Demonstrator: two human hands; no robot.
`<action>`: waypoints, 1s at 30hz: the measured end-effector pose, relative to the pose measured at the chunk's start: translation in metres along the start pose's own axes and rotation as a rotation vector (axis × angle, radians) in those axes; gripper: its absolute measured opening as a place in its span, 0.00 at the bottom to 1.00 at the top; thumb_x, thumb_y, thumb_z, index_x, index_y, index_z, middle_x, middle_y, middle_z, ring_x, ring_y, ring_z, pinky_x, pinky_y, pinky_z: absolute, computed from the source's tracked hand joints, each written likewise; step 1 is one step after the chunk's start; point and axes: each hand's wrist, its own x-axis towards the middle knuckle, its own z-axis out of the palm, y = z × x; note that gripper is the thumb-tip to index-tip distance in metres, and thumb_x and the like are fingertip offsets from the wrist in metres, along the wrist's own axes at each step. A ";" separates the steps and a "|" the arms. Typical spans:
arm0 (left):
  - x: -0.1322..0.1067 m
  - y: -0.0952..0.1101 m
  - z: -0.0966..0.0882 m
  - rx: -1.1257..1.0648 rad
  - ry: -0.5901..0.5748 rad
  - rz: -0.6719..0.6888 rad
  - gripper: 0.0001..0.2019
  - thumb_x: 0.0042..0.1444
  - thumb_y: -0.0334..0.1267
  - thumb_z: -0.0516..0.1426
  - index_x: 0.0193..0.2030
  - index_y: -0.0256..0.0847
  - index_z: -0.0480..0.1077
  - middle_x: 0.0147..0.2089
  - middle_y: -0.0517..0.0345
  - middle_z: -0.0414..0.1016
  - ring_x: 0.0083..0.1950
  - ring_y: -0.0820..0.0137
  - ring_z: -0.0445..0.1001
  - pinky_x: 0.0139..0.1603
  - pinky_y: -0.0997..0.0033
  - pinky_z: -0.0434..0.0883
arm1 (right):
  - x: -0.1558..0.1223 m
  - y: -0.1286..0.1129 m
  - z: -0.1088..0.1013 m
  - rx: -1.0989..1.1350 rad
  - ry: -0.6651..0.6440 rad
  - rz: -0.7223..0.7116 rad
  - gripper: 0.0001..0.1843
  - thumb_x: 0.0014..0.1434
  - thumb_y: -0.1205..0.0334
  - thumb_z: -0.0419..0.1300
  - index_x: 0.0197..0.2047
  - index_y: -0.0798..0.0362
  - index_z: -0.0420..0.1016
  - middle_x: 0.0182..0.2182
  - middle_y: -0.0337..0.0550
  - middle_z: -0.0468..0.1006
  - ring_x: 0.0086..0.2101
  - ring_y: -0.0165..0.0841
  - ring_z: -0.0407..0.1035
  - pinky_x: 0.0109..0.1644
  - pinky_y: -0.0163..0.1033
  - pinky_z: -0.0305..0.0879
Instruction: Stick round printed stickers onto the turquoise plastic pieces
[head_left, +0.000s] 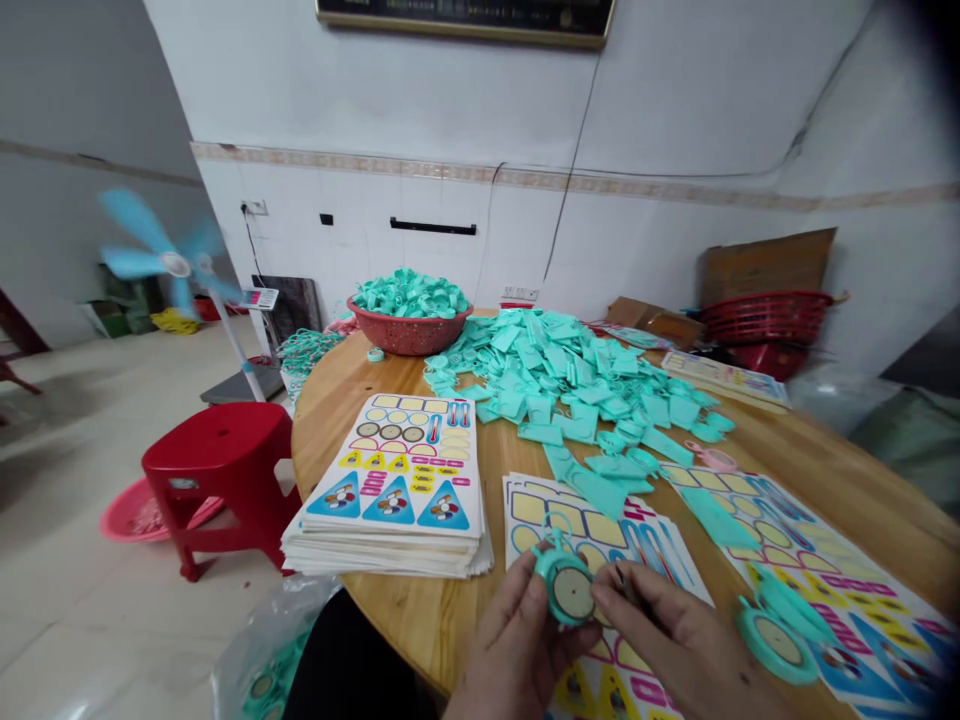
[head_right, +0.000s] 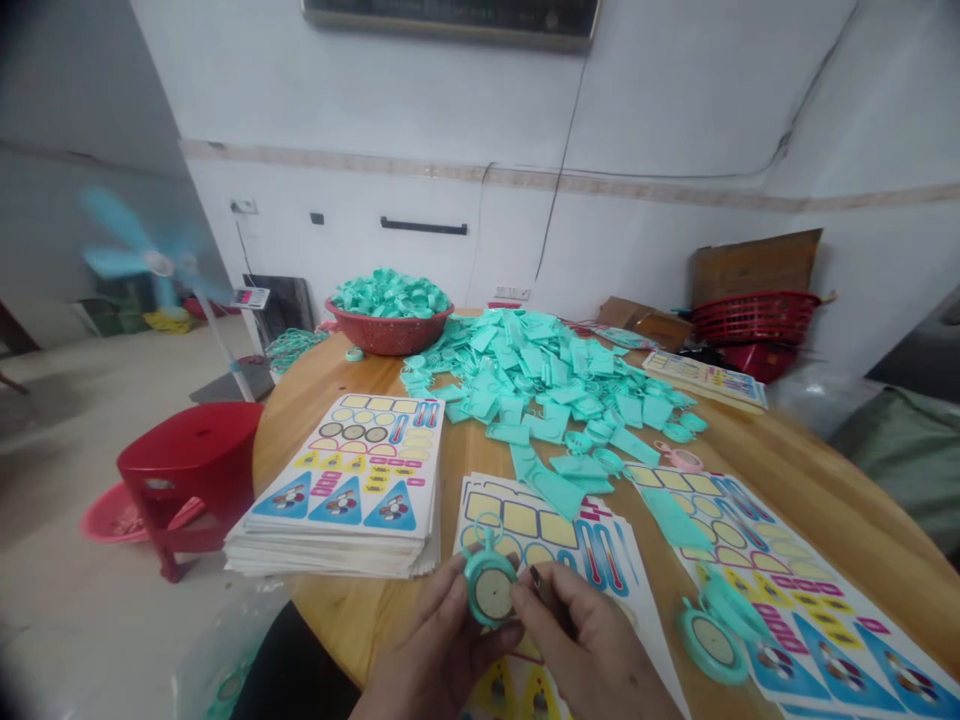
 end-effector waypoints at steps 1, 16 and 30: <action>0.001 -0.001 -0.001 -0.006 0.003 0.001 0.22 0.48 0.41 0.64 0.51 0.41 0.72 0.50 0.45 0.76 0.50 0.58 0.75 0.51 0.59 0.70 | -0.001 -0.002 0.000 -0.007 -0.012 0.007 0.18 0.53 0.43 0.58 0.29 0.51 0.69 0.27 0.38 0.69 0.32 0.33 0.65 0.34 0.35 0.65; -0.006 0.003 -0.001 -0.071 -0.032 -0.045 0.15 0.50 0.36 0.63 0.47 0.47 0.75 0.52 0.53 0.76 0.56 0.62 0.71 0.61 0.61 0.62 | -0.005 -0.006 0.003 -0.176 -0.026 0.050 0.17 0.55 0.44 0.55 0.30 0.49 0.68 0.29 0.38 0.73 0.34 0.36 0.69 0.37 0.35 0.67; -0.008 0.004 0.004 -0.010 0.040 -0.032 0.26 0.52 0.37 0.61 0.59 0.40 0.65 0.56 0.46 0.72 0.55 0.59 0.72 0.56 0.61 0.68 | -0.013 -0.010 -0.013 -0.014 0.085 0.121 0.15 0.49 0.45 0.61 0.29 0.49 0.72 0.27 0.39 0.73 0.36 0.37 0.69 0.37 0.34 0.69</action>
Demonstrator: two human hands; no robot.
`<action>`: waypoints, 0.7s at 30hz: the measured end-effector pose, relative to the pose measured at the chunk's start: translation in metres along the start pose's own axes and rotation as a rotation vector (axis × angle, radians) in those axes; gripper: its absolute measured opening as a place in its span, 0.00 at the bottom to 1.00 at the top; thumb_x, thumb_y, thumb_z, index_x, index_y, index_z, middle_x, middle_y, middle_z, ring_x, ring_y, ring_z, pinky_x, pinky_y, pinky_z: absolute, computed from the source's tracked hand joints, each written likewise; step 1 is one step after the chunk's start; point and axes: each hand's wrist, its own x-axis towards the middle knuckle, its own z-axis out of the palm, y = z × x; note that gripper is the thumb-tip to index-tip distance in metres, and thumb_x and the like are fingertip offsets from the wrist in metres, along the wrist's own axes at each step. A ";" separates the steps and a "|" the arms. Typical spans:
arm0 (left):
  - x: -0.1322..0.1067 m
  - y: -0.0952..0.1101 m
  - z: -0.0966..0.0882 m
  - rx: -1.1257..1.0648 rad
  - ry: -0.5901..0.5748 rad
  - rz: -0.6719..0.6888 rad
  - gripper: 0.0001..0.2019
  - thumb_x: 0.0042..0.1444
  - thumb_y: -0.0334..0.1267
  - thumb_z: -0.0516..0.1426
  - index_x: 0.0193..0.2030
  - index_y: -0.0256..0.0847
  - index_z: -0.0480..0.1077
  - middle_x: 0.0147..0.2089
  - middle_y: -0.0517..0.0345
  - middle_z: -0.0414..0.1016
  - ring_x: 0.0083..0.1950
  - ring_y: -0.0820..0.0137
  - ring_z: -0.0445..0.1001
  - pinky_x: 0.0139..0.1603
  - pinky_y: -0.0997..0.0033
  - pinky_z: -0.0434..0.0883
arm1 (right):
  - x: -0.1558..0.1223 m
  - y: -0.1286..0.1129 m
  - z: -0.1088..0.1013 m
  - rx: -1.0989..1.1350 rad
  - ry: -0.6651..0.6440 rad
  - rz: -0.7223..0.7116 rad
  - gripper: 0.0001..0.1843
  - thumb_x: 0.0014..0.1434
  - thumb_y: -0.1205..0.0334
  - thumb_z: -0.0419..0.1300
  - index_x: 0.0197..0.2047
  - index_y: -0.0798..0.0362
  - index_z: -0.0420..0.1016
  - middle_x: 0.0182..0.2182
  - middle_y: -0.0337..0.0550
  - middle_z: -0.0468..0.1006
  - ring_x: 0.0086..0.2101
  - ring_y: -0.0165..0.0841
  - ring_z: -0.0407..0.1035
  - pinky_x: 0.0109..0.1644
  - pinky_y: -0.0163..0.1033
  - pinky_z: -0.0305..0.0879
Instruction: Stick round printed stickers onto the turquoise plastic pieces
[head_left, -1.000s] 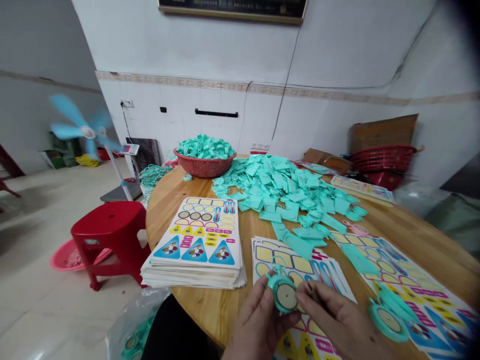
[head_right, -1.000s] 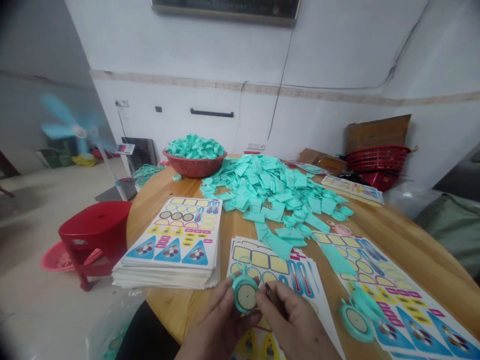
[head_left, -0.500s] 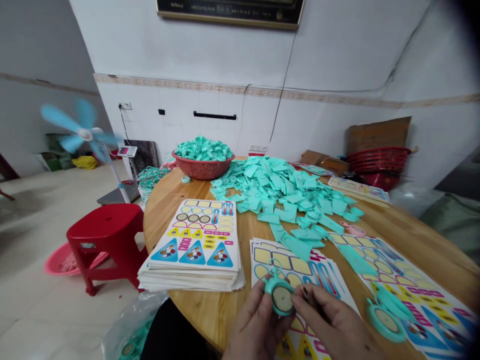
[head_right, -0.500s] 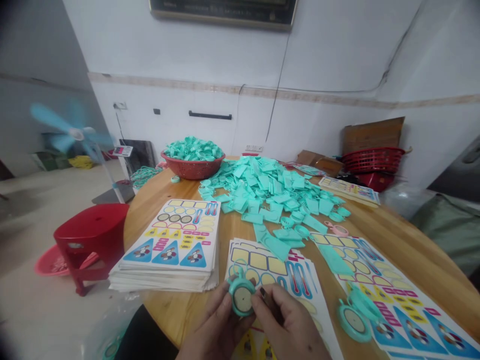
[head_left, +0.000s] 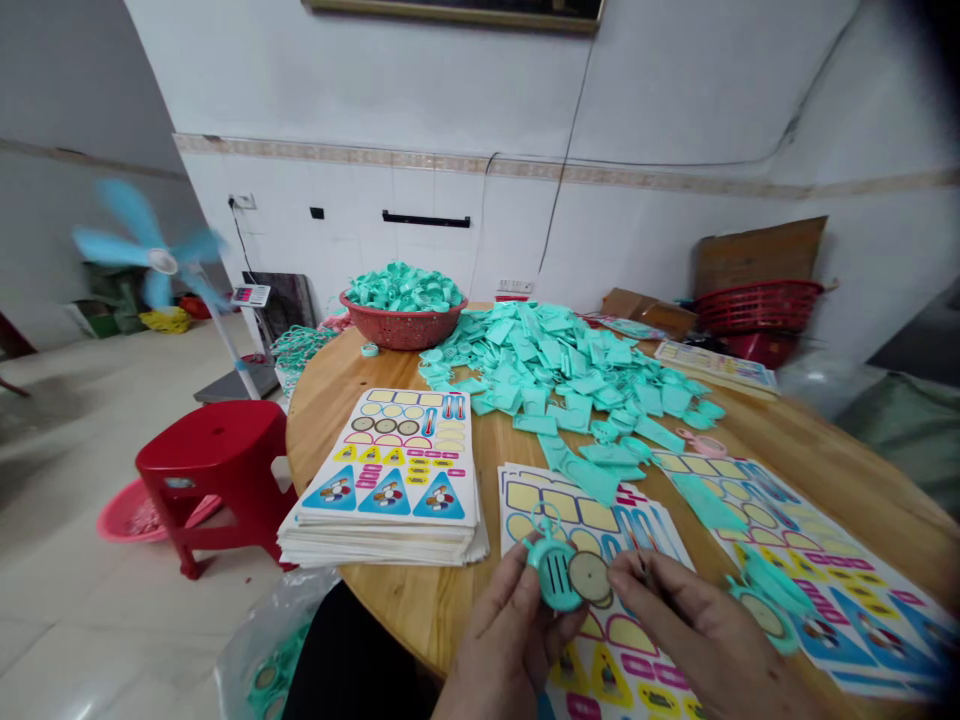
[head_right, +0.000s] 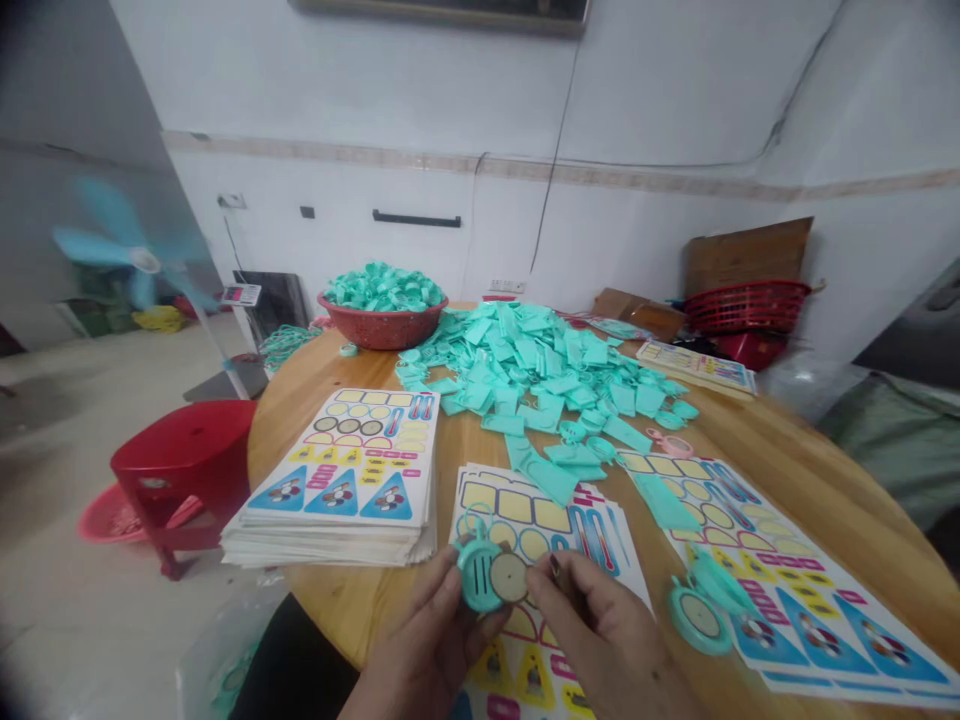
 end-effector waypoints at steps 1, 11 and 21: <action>0.000 0.000 0.000 -0.001 -0.003 -0.001 0.26 0.52 0.37 0.61 0.58 0.40 0.65 0.55 0.46 0.73 0.55 0.58 0.72 0.56 0.60 0.68 | 0.000 0.000 0.002 0.011 -0.027 -0.017 0.16 0.50 0.45 0.61 0.28 0.50 0.71 0.26 0.38 0.72 0.34 0.36 0.69 0.35 0.34 0.68; 0.003 -0.006 -0.006 -0.073 -0.067 -0.008 0.18 0.47 0.39 0.65 0.47 0.45 0.75 0.52 0.51 0.76 0.56 0.59 0.71 0.63 0.55 0.60 | 0.001 0.003 0.014 -0.155 -0.073 -0.109 0.18 0.56 0.43 0.52 0.31 0.50 0.70 0.29 0.39 0.75 0.33 0.34 0.69 0.36 0.33 0.67; 0.000 -0.005 -0.004 -0.081 -0.054 0.036 0.15 0.46 0.37 0.66 0.43 0.48 0.77 0.51 0.53 0.77 0.54 0.60 0.73 0.55 0.62 0.69 | 0.002 0.009 0.019 -0.184 -0.041 -0.190 0.18 0.57 0.43 0.51 0.31 0.49 0.69 0.26 0.38 0.73 0.30 0.33 0.69 0.33 0.31 0.67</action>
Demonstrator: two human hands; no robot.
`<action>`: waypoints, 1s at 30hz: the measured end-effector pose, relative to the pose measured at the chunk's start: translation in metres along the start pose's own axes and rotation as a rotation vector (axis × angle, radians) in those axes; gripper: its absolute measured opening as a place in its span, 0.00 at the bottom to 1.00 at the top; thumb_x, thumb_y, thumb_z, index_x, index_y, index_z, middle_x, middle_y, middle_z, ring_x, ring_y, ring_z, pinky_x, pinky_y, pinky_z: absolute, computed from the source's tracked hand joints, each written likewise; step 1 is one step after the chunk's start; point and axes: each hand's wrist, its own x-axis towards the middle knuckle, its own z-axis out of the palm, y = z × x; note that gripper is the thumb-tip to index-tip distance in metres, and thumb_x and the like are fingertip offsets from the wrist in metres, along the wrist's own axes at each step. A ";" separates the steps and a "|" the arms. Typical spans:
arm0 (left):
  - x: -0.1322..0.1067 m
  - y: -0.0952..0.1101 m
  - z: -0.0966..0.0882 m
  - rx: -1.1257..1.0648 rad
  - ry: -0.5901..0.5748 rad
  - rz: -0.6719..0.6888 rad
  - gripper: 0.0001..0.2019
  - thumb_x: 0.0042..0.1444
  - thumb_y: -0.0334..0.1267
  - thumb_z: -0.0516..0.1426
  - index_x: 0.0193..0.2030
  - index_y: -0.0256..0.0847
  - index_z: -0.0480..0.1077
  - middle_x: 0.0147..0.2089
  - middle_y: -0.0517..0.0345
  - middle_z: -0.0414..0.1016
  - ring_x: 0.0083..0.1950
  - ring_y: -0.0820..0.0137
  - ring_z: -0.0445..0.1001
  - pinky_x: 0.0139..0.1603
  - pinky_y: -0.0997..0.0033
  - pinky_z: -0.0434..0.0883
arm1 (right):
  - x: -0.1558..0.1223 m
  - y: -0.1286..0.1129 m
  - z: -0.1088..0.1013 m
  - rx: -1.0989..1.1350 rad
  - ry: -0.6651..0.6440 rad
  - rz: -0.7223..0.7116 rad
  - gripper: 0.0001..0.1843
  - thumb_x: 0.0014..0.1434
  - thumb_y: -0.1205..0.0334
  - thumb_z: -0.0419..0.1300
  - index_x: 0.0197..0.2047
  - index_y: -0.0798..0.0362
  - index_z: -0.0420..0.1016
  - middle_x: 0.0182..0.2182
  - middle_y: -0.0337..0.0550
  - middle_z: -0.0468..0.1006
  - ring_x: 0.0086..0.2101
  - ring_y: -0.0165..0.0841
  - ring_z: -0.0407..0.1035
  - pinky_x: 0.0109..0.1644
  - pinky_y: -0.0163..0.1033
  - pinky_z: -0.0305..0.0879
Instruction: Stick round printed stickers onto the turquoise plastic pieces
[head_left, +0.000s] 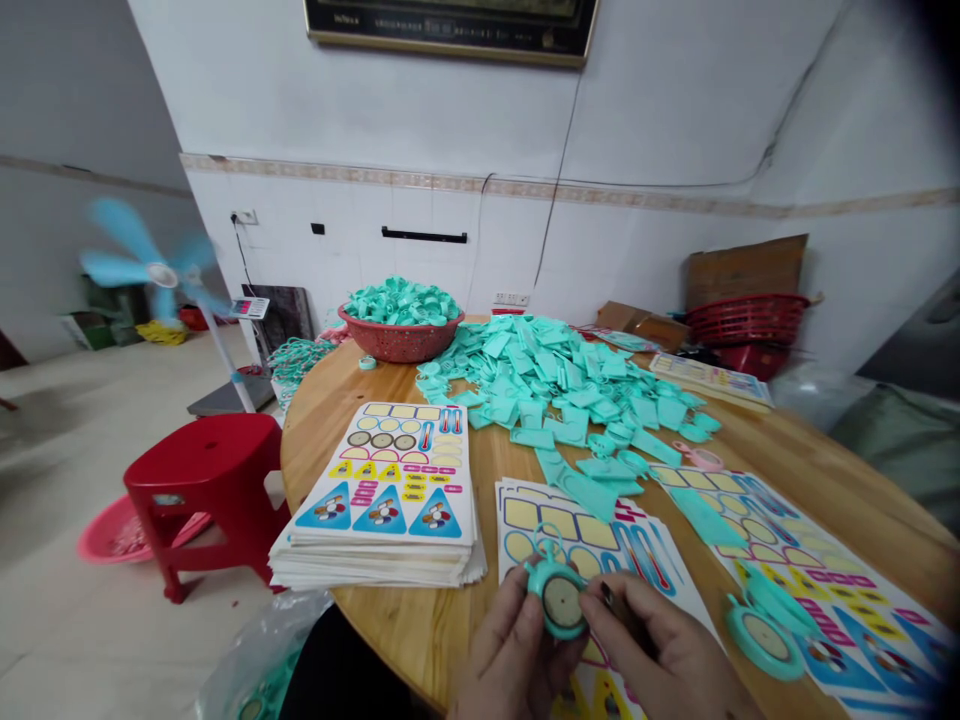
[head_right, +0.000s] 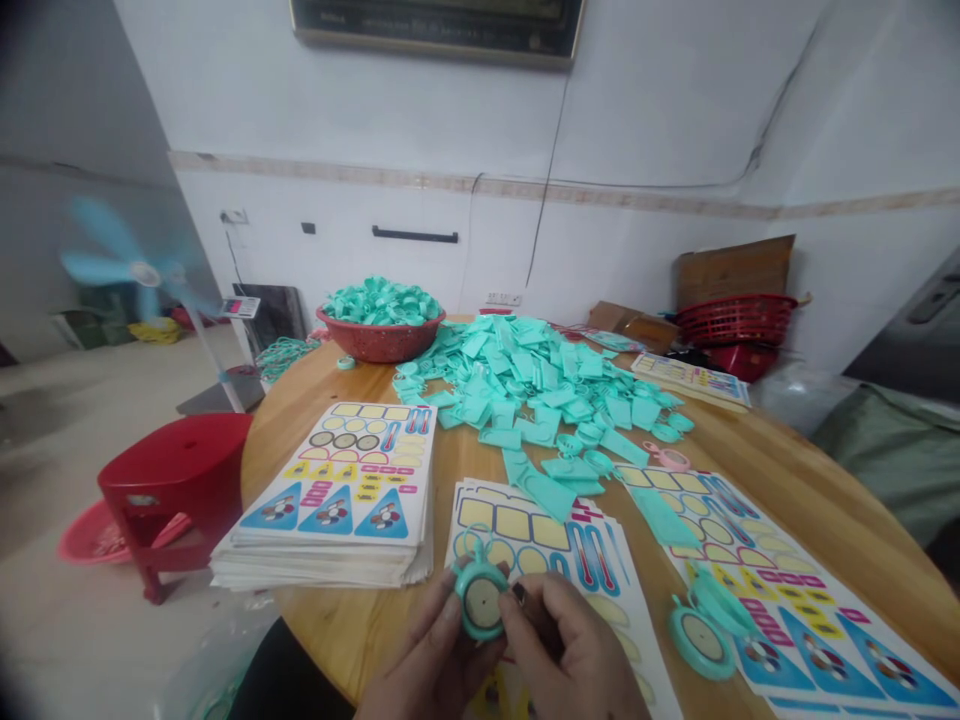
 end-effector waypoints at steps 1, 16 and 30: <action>-0.001 0.000 0.001 0.000 0.013 -0.002 0.15 0.46 0.36 0.66 0.43 0.48 0.78 0.50 0.53 0.77 0.54 0.60 0.73 0.56 0.62 0.69 | 0.000 0.002 0.001 -0.016 0.013 -0.013 0.18 0.58 0.43 0.51 0.30 0.49 0.69 0.26 0.38 0.73 0.30 0.33 0.69 0.33 0.31 0.67; -0.004 0.002 0.007 0.024 0.012 0.034 0.13 0.48 0.37 0.64 0.42 0.47 0.78 0.51 0.52 0.77 0.56 0.60 0.71 0.67 0.52 0.49 | 0.003 0.004 0.006 -0.114 0.164 -0.129 0.14 0.57 0.48 0.53 0.31 0.48 0.70 0.26 0.37 0.74 0.28 0.32 0.70 0.31 0.30 0.68; -0.002 0.002 0.003 0.048 -0.030 0.029 0.16 0.47 0.38 0.65 0.46 0.47 0.76 0.54 0.51 0.75 0.58 0.61 0.69 0.67 0.54 0.50 | -0.002 0.000 0.008 -0.195 0.168 -0.137 0.14 0.59 0.48 0.51 0.30 0.49 0.68 0.27 0.39 0.73 0.28 0.32 0.69 0.31 0.33 0.67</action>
